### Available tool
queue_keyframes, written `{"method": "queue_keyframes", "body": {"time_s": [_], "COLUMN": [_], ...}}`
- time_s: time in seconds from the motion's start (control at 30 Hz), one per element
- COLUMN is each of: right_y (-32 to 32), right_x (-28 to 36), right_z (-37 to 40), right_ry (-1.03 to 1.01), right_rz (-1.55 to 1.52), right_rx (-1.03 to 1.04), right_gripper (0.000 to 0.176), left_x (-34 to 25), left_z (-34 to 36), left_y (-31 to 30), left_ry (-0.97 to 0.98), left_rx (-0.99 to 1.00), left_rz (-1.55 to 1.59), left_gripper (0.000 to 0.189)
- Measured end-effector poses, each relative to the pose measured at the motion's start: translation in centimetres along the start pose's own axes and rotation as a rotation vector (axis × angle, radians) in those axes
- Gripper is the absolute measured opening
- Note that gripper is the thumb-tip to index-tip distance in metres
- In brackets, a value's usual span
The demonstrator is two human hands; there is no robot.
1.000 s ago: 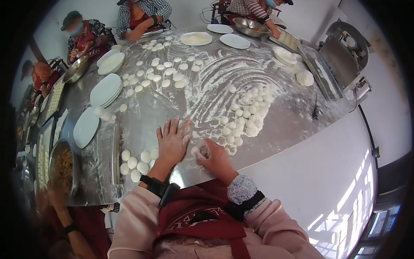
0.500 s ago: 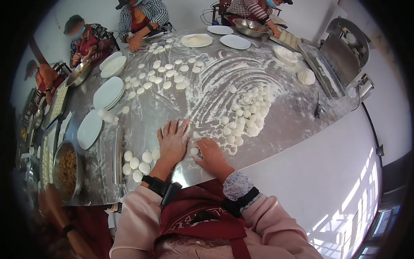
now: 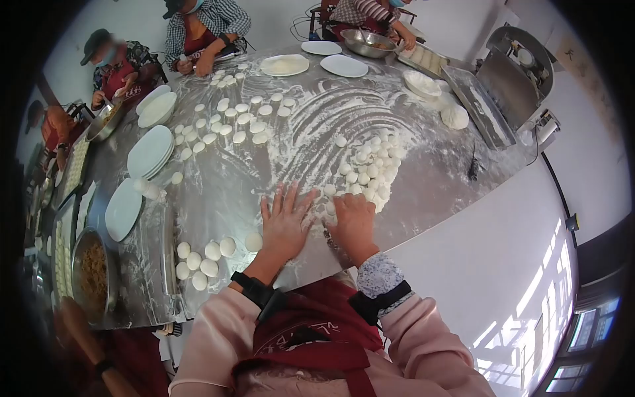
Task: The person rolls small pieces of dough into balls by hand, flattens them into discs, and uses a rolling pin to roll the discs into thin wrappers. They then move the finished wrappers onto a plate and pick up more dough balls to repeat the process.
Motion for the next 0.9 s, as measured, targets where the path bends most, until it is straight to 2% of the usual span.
{"method": "queue_keyframes", "body": {"time_s": [0.1,0.2,0.27,0.37,0.43,0.47,0.5,0.53,0.63,0.67,0.8,0.9], "right_y": [1.3,2.4,3.9,3.8,3.0,1.9,0.8,0.0,0.0,-0.2,-0.2,-0.2], "right_x": [0.6,3.1,5.1,5.9,4.8,3.7,2.7,1.8,-1.4,-1.6,-1.6,-0.3], "right_z": [-0.6,0.2,1.5,1.8,1.7,1.5,1.3,1.1,1.5,1.3,0.6,1.1], "right_ry": [0.02,-0.032,-0.192,-0.126,-0.108,-0.068,-0.03,0.003,-0.007,-0.02,-0.02,-0.039], "right_rz": [0.13,-0.027,-0.139,-0.319,-0.275,-0.259,-0.241,-0.207,0.001,-0.025,0.028,-0.138], "right_rx": [0.078,0.109,0.084,0.161,0.099,0.023,-0.054,-0.041,0.086,0.092,0.142,0.098], "right_gripper": [0.047,0.047,0.048,0.051,0.053,0.053,0.053,0.052,0.052,0.049,0.045,0.038], "left_x": [1.5,3.6,5.1,4.9,2.9,1.8,0.3,-0.6,-0.5,-0.2,0.3,1.8], "left_z": [0.7,1.0,0.8,-0.4,-1.4,-1.7,-2.0,-2.3,-1.2,-1.8,-1.4,-0.6], "left_y": [-0.4,-1.3,-1.2,-2.9,-4.8,-5.2,-5.6,-5.7,0.0,0.9,1.1,0.3], "left_ry": [-0.067,-0.162,-0.188,-0.23,-0.169,-0.175,-0.092,-0.007,0.0,0.009,0.034,-0.005], "left_rx": [0.035,0.061,0.056,0.038,-0.109,-0.105,-0.133,-0.165,-0.077,-0.087,-0.032,0.019], "left_rz": [-0.045,-0.057,-0.072,-0.069,0.018,0.027,0.045,0.065,0.07,0.074,-0.011,-0.039], "left_gripper": [0.057,0.056,0.056,0.057,0.058,0.058,0.059,0.059,0.06,0.06,0.059,0.058]}}
Point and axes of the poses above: each hand's wrist, its own z-axis away from the middle knuckle, its own y-axis out of the palm, x = y × z, the point moved 3 cm from there along -z, towards the middle knuckle, and after that the axes turned 1 degree about -z, right-handed, at the moved point
